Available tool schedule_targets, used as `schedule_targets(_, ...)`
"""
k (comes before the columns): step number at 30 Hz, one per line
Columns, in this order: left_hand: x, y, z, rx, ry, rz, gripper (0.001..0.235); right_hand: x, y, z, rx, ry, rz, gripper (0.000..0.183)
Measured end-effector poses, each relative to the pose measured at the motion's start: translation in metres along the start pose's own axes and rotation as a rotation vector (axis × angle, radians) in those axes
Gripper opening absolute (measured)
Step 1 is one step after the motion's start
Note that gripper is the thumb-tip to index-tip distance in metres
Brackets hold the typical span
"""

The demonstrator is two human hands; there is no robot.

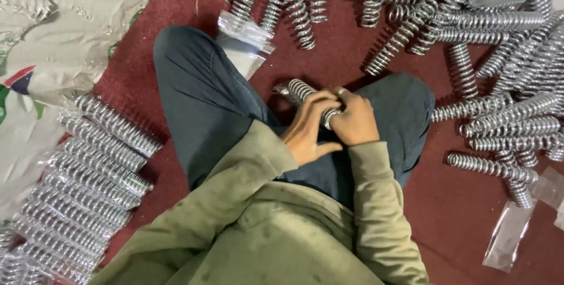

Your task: The person is sitting on the floor and packaging individual metal springs into small plastic bags.

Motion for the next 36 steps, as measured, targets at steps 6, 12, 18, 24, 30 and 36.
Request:
schedule_targets(6, 0.033, -0.063, -0.080, -0.493, -0.780, -0.453, 0.087, 0.129, -0.077, 0.004, -0.134, 0.568, -0.539, 0.056)
schedule_targets(12, 0.073, -0.198, -0.255, -0.890, 0.261, -0.795, 0.110, 0.113, 0.017, 0.007, -0.102, 0.530, -0.577, 0.029)
schedule_targets(18, 0.088, -0.265, -0.298, -0.672, 1.037, -1.372, 0.098, 0.025, 0.150, 0.068, -0.441, 0.216, -0.330, 0.071)
schedule_targets(24, 0.053, -0.044, -0.241, -0.535, 0.936, -0.380, 0.051, 0.027, 0.132, 0.033, -0.310, 0.024, -0.387, 0.061)
schedule_targets(30, 0.214, 0.116, -0.229, 0.130, 1.162, -1.071, 0.079, 0.083, 0.047, -0.082, -0.459, -0.259, -0.680, 0.026)
schedule_targets(36, 0.255, 0.099, -0.242, -0.008, 1.226, -0.930, 0.025, 0.083, 0.034, -0.013, -0.408, -0.299, -0.517, 0.033)
Point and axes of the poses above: each hand's wrist, its own y-axis towards the middle knuckle, its own z-axis out of the palm, x = y × z, the point moved 6 cm from there along y, towards the middle knuckle, and after that the axes turned 7 degrees about -z, right-handed, at the moved point
